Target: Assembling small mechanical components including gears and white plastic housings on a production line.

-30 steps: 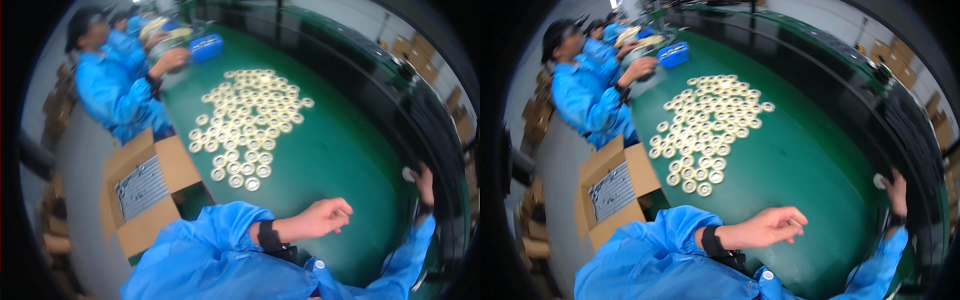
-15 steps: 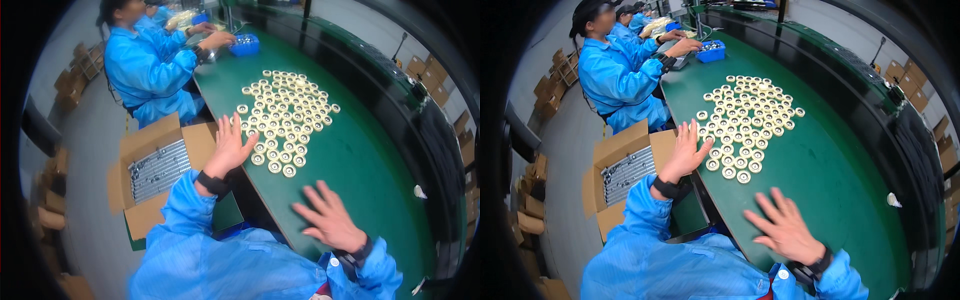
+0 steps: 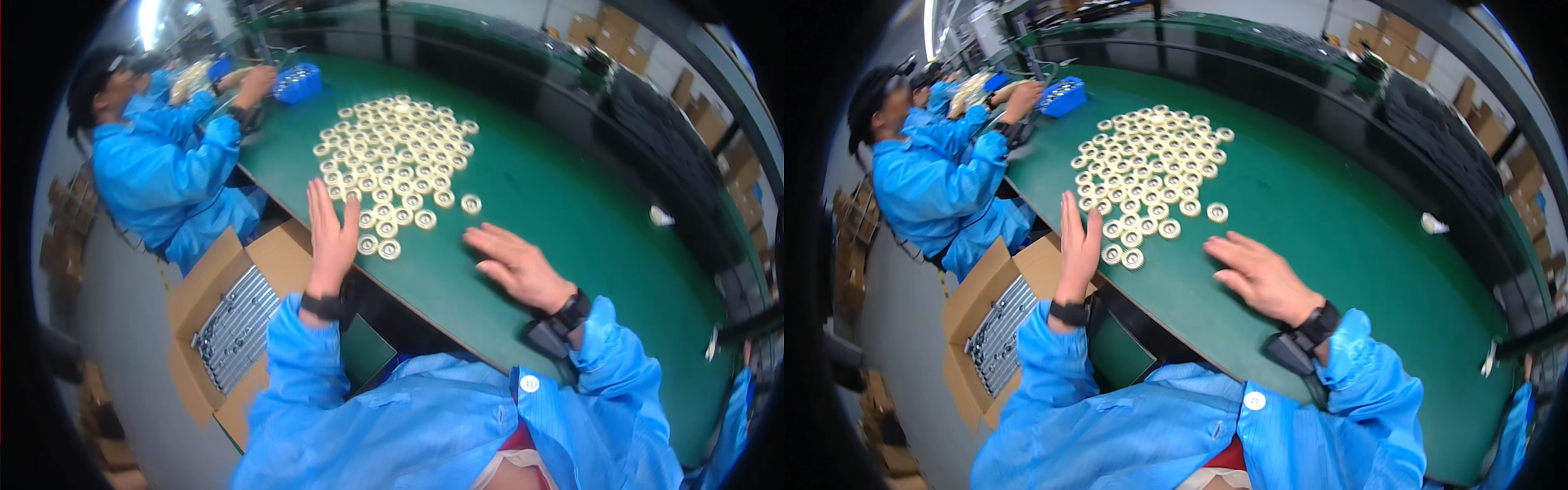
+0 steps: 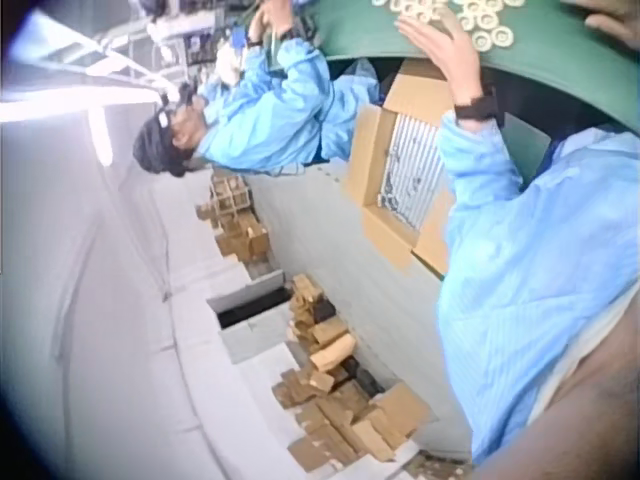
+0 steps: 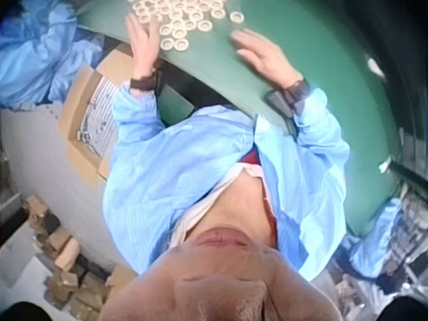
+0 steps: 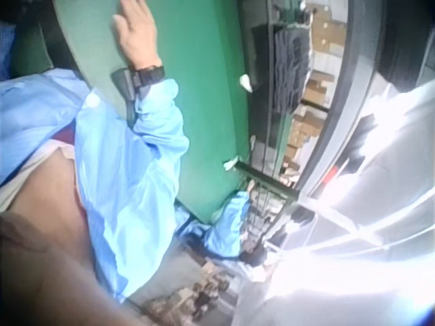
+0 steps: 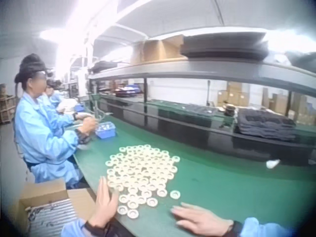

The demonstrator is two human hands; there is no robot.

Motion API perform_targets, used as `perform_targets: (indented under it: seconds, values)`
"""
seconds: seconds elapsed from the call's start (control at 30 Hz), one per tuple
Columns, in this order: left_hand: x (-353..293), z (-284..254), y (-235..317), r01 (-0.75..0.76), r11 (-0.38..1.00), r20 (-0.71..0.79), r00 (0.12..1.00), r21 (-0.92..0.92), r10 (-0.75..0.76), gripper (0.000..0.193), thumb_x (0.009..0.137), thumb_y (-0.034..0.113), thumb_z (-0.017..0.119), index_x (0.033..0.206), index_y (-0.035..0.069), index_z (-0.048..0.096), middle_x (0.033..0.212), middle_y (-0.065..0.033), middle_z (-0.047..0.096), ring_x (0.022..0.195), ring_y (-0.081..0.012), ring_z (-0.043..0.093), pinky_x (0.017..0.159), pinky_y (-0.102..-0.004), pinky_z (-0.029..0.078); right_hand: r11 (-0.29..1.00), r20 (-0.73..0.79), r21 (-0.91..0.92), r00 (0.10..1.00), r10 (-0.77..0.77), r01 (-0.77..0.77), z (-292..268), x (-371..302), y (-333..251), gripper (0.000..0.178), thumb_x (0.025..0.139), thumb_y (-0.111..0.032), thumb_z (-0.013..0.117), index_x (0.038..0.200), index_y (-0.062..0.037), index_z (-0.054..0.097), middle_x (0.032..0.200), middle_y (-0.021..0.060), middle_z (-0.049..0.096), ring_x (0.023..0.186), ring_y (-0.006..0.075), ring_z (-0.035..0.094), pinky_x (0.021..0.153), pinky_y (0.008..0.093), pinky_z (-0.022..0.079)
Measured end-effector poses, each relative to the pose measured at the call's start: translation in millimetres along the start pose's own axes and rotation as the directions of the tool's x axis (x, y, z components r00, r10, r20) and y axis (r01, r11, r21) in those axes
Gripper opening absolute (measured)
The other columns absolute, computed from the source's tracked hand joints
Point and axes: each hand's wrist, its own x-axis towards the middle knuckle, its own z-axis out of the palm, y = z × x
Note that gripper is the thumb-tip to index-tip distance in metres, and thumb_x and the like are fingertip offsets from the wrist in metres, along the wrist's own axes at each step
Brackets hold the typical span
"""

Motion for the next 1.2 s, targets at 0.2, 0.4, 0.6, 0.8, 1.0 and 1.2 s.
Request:
perform_targets:
  seconds: [0.2,0.4,0.6,0.8,1.0,1.2]
  values:
    - [-50.5,2.7,41.3,-0.184,0.876,0.299,0.953,0.446,0.048,0.097,0.086,0.057,0.055,0.147,-0.006,0.012,0.152,-0.0299,0.01,0.143,-0.0432,0.01,0.113,-0.0557,0.009,0.935,-0.385,-0.03,0.867,0.316,-0.354,-32.8,-101.5,16.1,0.031,0.092,-0.015,0.058,0.121,-0.0034,0.06,0.123,0.017,0.06,0.12,0.0318,0.054,0.1,0.0377,0.044]
    - [-45.1,23.1,54.9,-0.163,0.825,0.259,0.966,0.541,0.021,0.094,0.088,0.062,0.05,0.149,0.001,0.013,0.153,-0.0283,0.012,0.143,-0.0435,0.009,0.107,-0.0669,0.011,0.886,-0.479,-0.025,0.784,0.396,-0.462,-36.8,-115.6,23.6,0.028,0.093,-0.018,0.058,0.117,-0.0053,0.062,0.12,0.0179,0.062,0.115,0.0319,0.057,0.095,0.0366,0.047]
    - [-86.7,48.6,105.8,-0.521,0.854,0.129,0.847,0.002,0.516,0.065,0.087,0.03,0.061,0.141,0.0,0.038,0.146,-0.0254,0.032,0.138,-0.0431,0.024,0.111,-0.0534,0.02,0.836,-0.6,-0.02,0.676,0.429,-0.549,-38.3,-140.7,44.2,0.028,0.092,-0.021,0.058,0.115,-0.0066,0.064,0.116,0.0181,0.063,0.115,0.0319,0.057,0.095,0.0383,0.046]
    - [-137.8,55.6,151.6,0.093,0.465,0.474,0.127,-0.88,0.871,0.026,0.086,0.014,0.059,0.105,-0.002,0.064,0.111,-0.0169,0.065,0.109,-0.0325,0.061,0.091,-0.0394,0.049,0.796,-0.626,-0.074,0.649,0.432,-0.601,-52.0,-145.1,71.8,0.026,0.092,-0.018,0.057,0.115,-0.0069,0.064,0.115,0.014,0.064,0.108,0.0281,0.06,0.093,0.035,0.048]
    - [-115.3,59.7,91.9,0.748,0.628,0.62,-0.393,-0.213,0.679,0.052,0.093,0.014,0.051,0.14,-0.004,0.038,0.151,-0.0169,0.03,0.139,-0.0297,0.03,0.114,-0.0374,0.022,0.809,-0.686,-0.074,0.619,0.383,-0.583,-55.6,-162.2,74.4,0.021,0.09,-0.014,0.057,0.108,-0.0073,0.067,0.11,0.0111,0.066,0.101,0.0269,0.062,0.089,0.0357,0.05]
    - [-136.6,90.4,-38.3,0.669,0.681,0.766,-0.258,-0.298,0.589,0.044,0.092,0.01,0.052,0.134,-0.002,0.047,0.142,-0.0187,0.043,0.131,-0.0286,0.042,0.109,-0.0358,0.031,0.83,-0.677,-0.031,0.623,0.392,-0.556,-52.0,-137.6,80.7,0.022,0.089,-0.01,0.058,0.108,-0.0066,0.067,0.109,0.0115,0.067,0.104,0.0265,0.061,0.091,0.036,0.05]
